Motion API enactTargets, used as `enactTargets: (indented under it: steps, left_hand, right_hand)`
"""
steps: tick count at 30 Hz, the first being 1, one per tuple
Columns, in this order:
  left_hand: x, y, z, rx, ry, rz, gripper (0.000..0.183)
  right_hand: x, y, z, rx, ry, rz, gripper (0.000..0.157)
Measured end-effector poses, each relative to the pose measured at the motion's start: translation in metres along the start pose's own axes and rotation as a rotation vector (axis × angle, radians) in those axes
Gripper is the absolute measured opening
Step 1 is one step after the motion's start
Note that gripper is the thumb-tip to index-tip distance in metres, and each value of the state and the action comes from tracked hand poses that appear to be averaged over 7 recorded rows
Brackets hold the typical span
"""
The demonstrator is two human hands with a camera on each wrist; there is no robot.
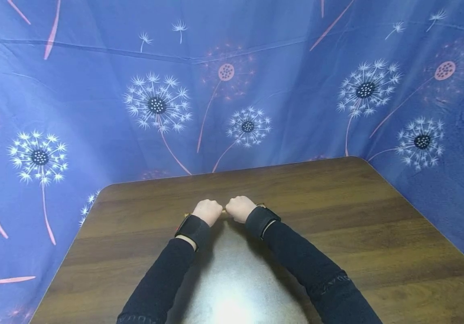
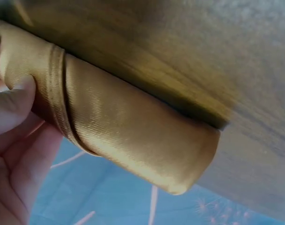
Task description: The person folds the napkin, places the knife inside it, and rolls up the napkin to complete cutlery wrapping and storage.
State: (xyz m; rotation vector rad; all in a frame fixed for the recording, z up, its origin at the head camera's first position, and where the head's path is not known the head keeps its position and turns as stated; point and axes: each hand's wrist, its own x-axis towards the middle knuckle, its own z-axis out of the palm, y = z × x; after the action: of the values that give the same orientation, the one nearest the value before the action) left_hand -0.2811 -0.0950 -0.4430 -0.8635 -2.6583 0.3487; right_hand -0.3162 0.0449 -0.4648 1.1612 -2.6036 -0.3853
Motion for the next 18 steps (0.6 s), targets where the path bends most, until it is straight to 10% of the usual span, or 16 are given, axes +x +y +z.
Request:
enactTargets:
  steps: [6, 15, 18]
  left_hand:
    - [0.004, -0.014, 0.006, -0.059, -0.030, -0.035, 0.006]
    - [0.002, 0.006, 0.004, -0.111, -0.217, -0.286, 0.038]
    - [0.003, 0.012, 0.004, -0.110, -0.167, -0.336, 0.045]
  right_hand:
    - [-0.007, -0.021, 0.003, -0.270, 0.230, 0.044, 0.018]
    - [-0.012, -0.022, -0.018, -0.280, 0.172, 0.028, 0.019]
    - [-0.012, -0.021, -0.023, -0.289, 0.185, 0.011, 0.016]
